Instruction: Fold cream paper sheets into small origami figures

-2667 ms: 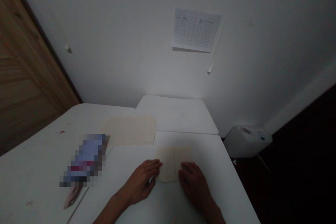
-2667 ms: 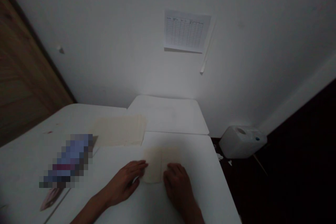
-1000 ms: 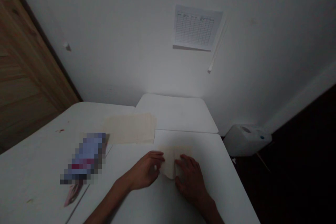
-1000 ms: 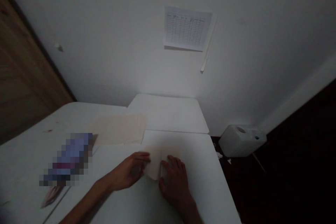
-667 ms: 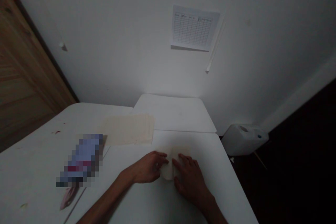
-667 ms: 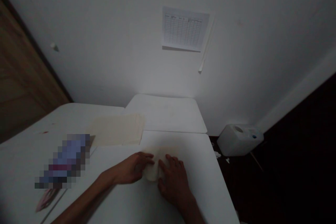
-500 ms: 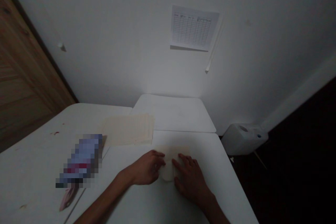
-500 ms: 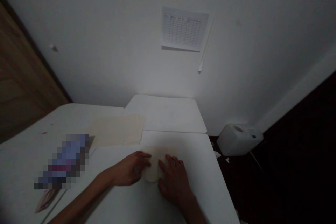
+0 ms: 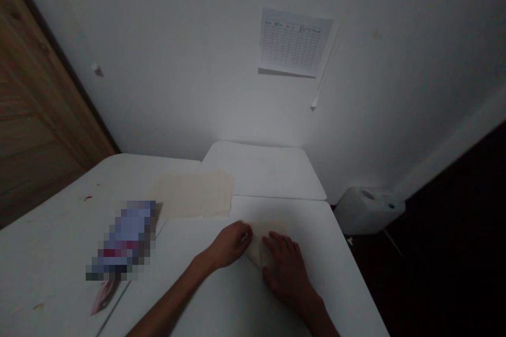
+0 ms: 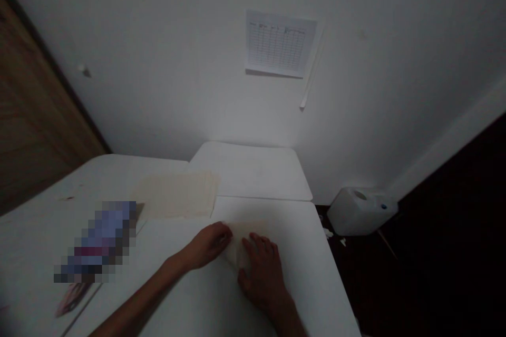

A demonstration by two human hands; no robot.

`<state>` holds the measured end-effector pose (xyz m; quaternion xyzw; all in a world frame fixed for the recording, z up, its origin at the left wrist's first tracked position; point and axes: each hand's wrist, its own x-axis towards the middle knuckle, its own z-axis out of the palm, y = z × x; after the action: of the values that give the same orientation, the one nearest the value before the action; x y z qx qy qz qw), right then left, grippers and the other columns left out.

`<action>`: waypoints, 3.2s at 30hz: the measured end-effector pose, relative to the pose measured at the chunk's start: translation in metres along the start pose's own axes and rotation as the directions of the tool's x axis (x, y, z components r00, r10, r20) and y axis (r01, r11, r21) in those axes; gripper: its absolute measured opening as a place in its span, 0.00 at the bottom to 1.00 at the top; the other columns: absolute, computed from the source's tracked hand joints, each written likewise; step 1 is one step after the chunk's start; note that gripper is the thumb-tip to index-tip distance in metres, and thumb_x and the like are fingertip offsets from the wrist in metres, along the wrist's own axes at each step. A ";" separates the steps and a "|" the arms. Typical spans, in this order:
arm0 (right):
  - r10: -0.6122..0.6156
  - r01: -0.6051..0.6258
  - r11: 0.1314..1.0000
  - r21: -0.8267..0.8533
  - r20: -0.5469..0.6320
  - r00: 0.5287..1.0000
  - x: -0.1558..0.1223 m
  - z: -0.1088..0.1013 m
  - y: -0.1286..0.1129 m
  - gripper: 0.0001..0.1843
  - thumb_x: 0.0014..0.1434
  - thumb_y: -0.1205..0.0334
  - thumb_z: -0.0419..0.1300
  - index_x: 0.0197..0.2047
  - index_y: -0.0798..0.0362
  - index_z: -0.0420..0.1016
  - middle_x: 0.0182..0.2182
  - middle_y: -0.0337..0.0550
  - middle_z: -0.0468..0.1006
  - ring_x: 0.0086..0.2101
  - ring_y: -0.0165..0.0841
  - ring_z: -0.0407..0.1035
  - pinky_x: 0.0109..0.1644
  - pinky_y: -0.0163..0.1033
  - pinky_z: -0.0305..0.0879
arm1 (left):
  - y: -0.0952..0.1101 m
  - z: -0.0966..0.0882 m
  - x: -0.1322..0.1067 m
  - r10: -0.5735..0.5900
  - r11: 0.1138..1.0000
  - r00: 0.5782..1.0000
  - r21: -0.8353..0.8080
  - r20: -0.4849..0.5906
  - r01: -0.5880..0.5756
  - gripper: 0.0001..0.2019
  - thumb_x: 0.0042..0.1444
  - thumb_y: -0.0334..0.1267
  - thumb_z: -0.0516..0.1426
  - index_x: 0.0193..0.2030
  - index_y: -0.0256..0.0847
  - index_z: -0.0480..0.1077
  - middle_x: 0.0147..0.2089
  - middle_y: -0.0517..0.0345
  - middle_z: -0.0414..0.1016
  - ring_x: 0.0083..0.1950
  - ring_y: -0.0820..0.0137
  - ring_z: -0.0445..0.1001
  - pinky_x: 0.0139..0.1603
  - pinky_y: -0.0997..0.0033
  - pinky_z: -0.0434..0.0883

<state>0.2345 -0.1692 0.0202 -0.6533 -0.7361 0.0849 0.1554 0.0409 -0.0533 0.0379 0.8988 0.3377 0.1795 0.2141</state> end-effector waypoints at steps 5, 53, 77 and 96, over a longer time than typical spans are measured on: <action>0.031 -0.031 1.000 -0.002 -0.039 0.999 -0.001 0.004 -0.003 0.36 0.51 0.59 0.57 0.64 0.45 0.59 0.63 0.40 0.60 0.60 0.43 0.53 0.64 0.47 0.46 | 0.001 0.016 0.006 0.007 0.998 0.998 0.058 -0.058 -0.004 0.08 0.60 0.32 0.50 0.35 0.39 0.70 0.37 0.53 0.72 0.42 0.64 0.69 0.44 0.66 0.66; 0.000 0.000 1.000 -0.008 -0.052 0.999 -0.008 0.004 0.001 0.30 0.58 0.59 0.54 0.64 0.50 0.60 0.64 0.44 0.59 0.61 0.42 0.53 0.65 0.49 0.47 | 0.006 0.030 -0.018 0.137 0.989 0.988 0.060 -0.072 -0.133 0.28 0.49 0.48 0.64 0.56 0.41 0.68 0.57 0.43 0.67 0.56 0.51 0.65 0.58 0.48 0.63; 0.018 -0.016 0.999 0.036 -0.073 0.997 -0.007 0.005 0.001 0.29 0.57 0.57 0.55 0.62 0.50 0.62 0.63 0.43 0.61 0.60 0.42 0.54 0.64 0.47 0.48 | 0.011 0.028 -0.013 0.115 0.989 0.993 0.097 -0.037 -0.111 0.22 0.57 0.39 0.58 0.58 0.43 0.65 0.59 0.46 0.65 0.59 0.53 0.62 0.59 0.48 0.59; -0.046 0.045 0.999 -0.008 -0.148 0.988 -0.007 0.013 0.004 0.30 0.55 0.61 0.57 0.62 0.50 0.61 0.62 0.46 0.63 0.58 0.46 0.57 0.61 0.52 0.52 | 0.010 0.033 -0.015 0.125 0.984 0.986 0.142 -0.109 -0.109 0.21 0.56 0.40 0.59 0.57 0.42 0.66 0.57 0.47 0.67 0.59 0.55 0.63 0.59 0.51 0.60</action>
<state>0.2346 -0.1747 0.0056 -0.6412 -0.7375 0.0309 0.2098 0.0513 -0.0796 0.0124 0.9175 0.3077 0.2209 0.1215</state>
